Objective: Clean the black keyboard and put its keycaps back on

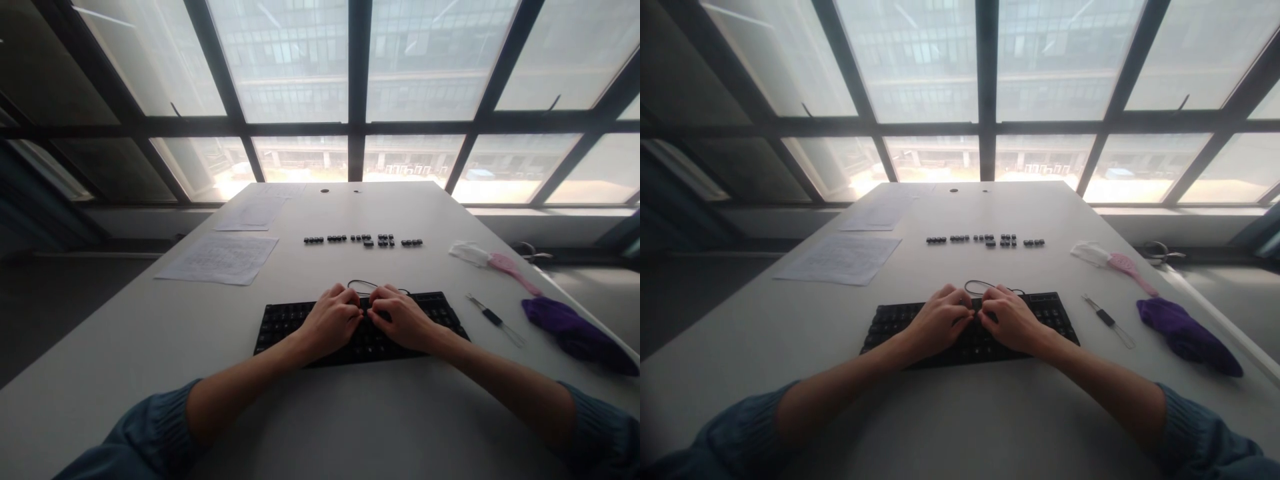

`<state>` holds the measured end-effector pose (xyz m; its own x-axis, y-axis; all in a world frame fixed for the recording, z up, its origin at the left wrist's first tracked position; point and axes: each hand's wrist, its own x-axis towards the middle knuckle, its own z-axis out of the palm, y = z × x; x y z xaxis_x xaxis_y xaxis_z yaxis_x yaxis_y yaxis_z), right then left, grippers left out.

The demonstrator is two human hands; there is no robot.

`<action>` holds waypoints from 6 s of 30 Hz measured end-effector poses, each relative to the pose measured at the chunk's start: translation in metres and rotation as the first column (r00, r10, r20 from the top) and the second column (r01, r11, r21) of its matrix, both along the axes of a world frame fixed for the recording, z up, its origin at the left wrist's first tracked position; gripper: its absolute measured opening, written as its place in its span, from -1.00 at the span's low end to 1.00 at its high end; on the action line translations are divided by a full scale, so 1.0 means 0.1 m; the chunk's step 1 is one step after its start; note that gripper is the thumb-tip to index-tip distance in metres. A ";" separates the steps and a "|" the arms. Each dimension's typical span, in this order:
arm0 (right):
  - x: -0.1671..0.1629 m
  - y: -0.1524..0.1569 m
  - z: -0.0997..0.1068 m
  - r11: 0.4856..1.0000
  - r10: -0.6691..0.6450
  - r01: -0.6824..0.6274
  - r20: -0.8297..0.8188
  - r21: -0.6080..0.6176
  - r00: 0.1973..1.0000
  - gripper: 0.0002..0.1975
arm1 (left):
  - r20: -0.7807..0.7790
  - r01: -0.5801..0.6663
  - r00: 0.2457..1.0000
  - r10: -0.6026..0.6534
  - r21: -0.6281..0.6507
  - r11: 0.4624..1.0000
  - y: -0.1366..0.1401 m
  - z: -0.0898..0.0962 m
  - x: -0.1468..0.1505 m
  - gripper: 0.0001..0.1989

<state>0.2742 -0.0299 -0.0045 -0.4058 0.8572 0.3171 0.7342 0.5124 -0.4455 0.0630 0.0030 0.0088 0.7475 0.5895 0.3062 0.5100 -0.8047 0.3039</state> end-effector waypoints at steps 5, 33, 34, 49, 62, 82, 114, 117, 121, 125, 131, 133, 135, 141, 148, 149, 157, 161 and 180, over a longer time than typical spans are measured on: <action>0.09 0.10 0.10 0.997 0.057 -0.061 -0.068 -0.053 0.996 -0.88 | 0.017 0.017 1.000 -0.016 -0.074 0.997 0.14 0.09 0.01 -0.86; 0.77 2.03 -0.08 0.956 -0.261 0.212 0.264 0.201 0.928 -0.84 | 0.017 -0.313 0.950 0.313 0.000 0.950 1.96 -0.15 1.02 -0.78; 0.76 1.98 -0.04 0.953 -0.266 0.220 0.227 0.207 0.937 -0.85 | 0.032 -0.320 0.947 0.320 -0.005 0.948 1.89 -0.10 0.97 -0.79; 0.67 0.20 0.12 0.988 -0.098 0.055 -0.320 -0.142 0.942 -0.91 | 0.169 -0.091 0.966 0.197 -0.491 0.866 0.29 0.10 0.49 -0.84; 0.63 0.08 0.04 0.980 -0.108 0.050 -0.301 -0.195 0.948 -0.87 | 0.175 -0.061 0.974 0.144 -0.412 0.909 0.27 -0.04 0.49 -0.87; 0.60 0.05 -0.04 0.991 -0.041 0.002 -0.296 -0.131 0.954 -0.87 | 0.042 -0.033 0.998 0.036 -0.062 0.998 0.09 -0.05 0.48 -0.83; 1.15 1.47 0.04 0.895 -0.430 0.400 0.143 0.199 0.891 -0.86 | 0.065 -0.310 0.946 0.318 -0.112 0.944 1.59 0.09 1.23 -0.80; 1.17 1.74 -0.04 0.909 -0.407 0.371 0.211 0.192 0.889 -0.85 | 0.052 -0.338 0.937 0.345 -0.109 0.935 1.83 -0.03 1.43 -0.78; 1.16 1.88 -0.13 0.931 -0.358 0.318 0.271 0.181 0.894 -0.84 | 0.034 -0.338 0.939 0.343 -0.108 0.935 1.95 -0.18 1.60 -0.79; 1.12 1.94 -0.12 0.941 -0.332 0.293 0.294 0.170 0.896 -0.80 | 0.030 -0.332 0.941 0.337 -0.117 0.936 1.97 -0.20 1.68 -0.79; 1.10 1.71 -0.03 0.929 -0.354 0.315 0.215 0.196 0.910 -0.84 | 0.073 -0.300 0.947 0.314 -0.159 0.941 1.70 -0.04 1.54 -0.82; 1.11 1.49 0.00 0.929 -0.337 0.316 0.089 0.190 0.937 -0.89 | 0.086 -0.250 0.958 0.272 -0.208 0.946 1.50 0.02 1.40 -0.85; 1.13 1.22 0.01 0.948 -0.272 0.281 -0.077 0.147 0.959 -0.93 | 0.114 -0.173 0.970 0.216 -0.305 0.937 1.25 0.07 1.25 -0.86; 1.12 0.38 0.02 0.992 -0.113 0.091 -0.286 -0.091 0.951 -0.93 | 0.115 -0.074 0.981 0.158 -0.527 0.847 0.56 0.09 0.96 -0.76; 1.05 0.06 -0.03 0.980 -0.051 -0.013 -0.314 -0.198 0.948 -0.89 | 0.048 -0.094 0.990 0.130 -0.455 0.886 0.30 0.03 0.99 -0.83; 1.05 0.06 -0.03 0.981 -0.046 -0.016 -0.315 -0.191 0.948 -0.89 | 0.038 -0.104 0.990 0.134 -0.434 0.895 0.29 0.03 0.99 -0.84; 1.01 0.04 -0.04 0.996 -0.031 0.009 -0.246 -0.090 0.969 -0.86 | 0.096 -0.063 0.991 0.088 -0.239 0.969 0.21 -0.03 0.96 -0.87; 0.99 0.03 -0.06 1.000 -0.004 -0.001 -0.201 -0.024 0.980 -0.85 | 0.095 -0.033 0.994 0.047 -0.143 0.989 0.18 -0.04 0.97 -0.87; 0.99 -0.01 -0.05 0.999 0.048 -0.049 -0.130 -0.005 0.990 -0.89 | -0.151 0.137 0.981 -0.125 0.078 0.987 0.06 0.08 0.95 -0.80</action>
<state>0.3737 -0.0305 -0.0094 -0.4025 0.8404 0.3630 0.6443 0.5418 -0.5398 0.1579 0.0095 0.0164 0.8566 0.4593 0.2351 0.4319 -0.8876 0.1601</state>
